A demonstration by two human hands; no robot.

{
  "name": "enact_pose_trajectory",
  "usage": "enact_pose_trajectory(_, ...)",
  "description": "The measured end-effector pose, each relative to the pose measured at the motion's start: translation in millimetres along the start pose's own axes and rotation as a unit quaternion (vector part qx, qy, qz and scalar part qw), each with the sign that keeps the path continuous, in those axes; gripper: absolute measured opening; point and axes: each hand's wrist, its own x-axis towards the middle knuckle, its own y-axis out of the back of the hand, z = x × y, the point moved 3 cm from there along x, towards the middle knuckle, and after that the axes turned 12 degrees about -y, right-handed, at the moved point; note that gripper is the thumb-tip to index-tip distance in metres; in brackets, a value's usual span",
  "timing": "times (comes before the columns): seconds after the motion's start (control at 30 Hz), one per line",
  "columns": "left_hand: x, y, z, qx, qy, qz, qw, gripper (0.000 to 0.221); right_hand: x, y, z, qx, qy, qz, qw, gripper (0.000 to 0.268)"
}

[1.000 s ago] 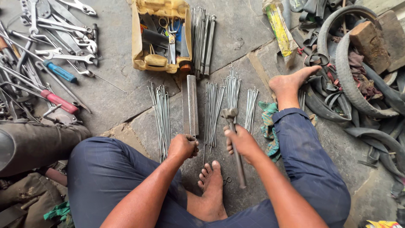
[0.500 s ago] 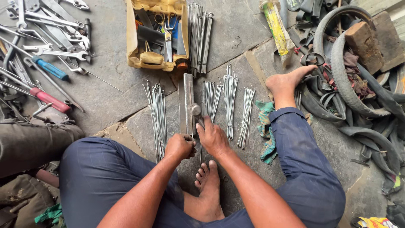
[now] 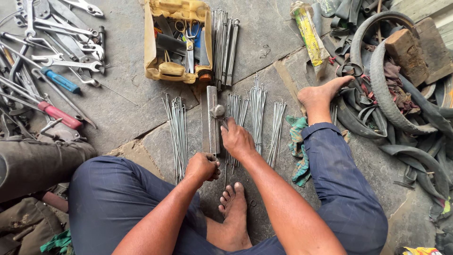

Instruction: The person hammers and straightens thin metal spokes against a metal block and organizes them into bundles by hand.

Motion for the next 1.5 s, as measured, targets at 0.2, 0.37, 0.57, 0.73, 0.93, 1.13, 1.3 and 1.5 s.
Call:
enact_pose_trajectory(0.2,-7.6,2.4,8.8,0.037,-0.007,-0.004,0.999,0.014,10.9,0.8,-1.9,0.022,0.072,0.095,0.993,0.033)
enact_pose_trajectory(0.37,-6.7,1.9,8.7,0.034,0.001,-0.004,0.999,0.014,9.3,9.6,-2.8,0.014,-0.018,0.015,1.000,0.033)
enact_pose_trajectory(0.57,1.3,-0.5,-6.6,-0.037,0.013,-0.046,0.998,0.013,-39.6,-0.4,46.7,0.216,-0.186,-0.119,0.951,0.024)
enact_pose_trajectory(0.73,3.9,-5.4,-3.7,-0.120,0.019,-0.098,0.988,0.015,-100.4,-31.8,141.5,0.384,-0.364,-0.249,0.811,0.015)
enact_pose_trajectory(0.93,-15.0,-5.8,21.2,-0.179,-0.006,-0.175,0.968,0.021,-109.5,-58.7,193.1,0.169,-0.405,-0.302,0.846,0.039)
enact_pose_trajectory(1.13,-31.9,-4.5,35.4,-0.167,-0.047,-0.293,0.940,0.025,-104.2,16.5,116.3,-0.124,-0.039,0.084,0.988,0.047)
enact_pose_trajectory(1.3,-39.6,-9.3,36.9,-0.179,-0.104,-0.428,0.880,0.024,-116.9,69.9,46.6,-0.106,0.267,0.312,0.905,0.041)
enact_pose_trajectory(1.5,-27.0,27.9,54.7,-0.303,-0.188,-0.257,0.898,0.053,-99.4,63.2,45.4,0.042,0.007,0.101,0.994,0.026)
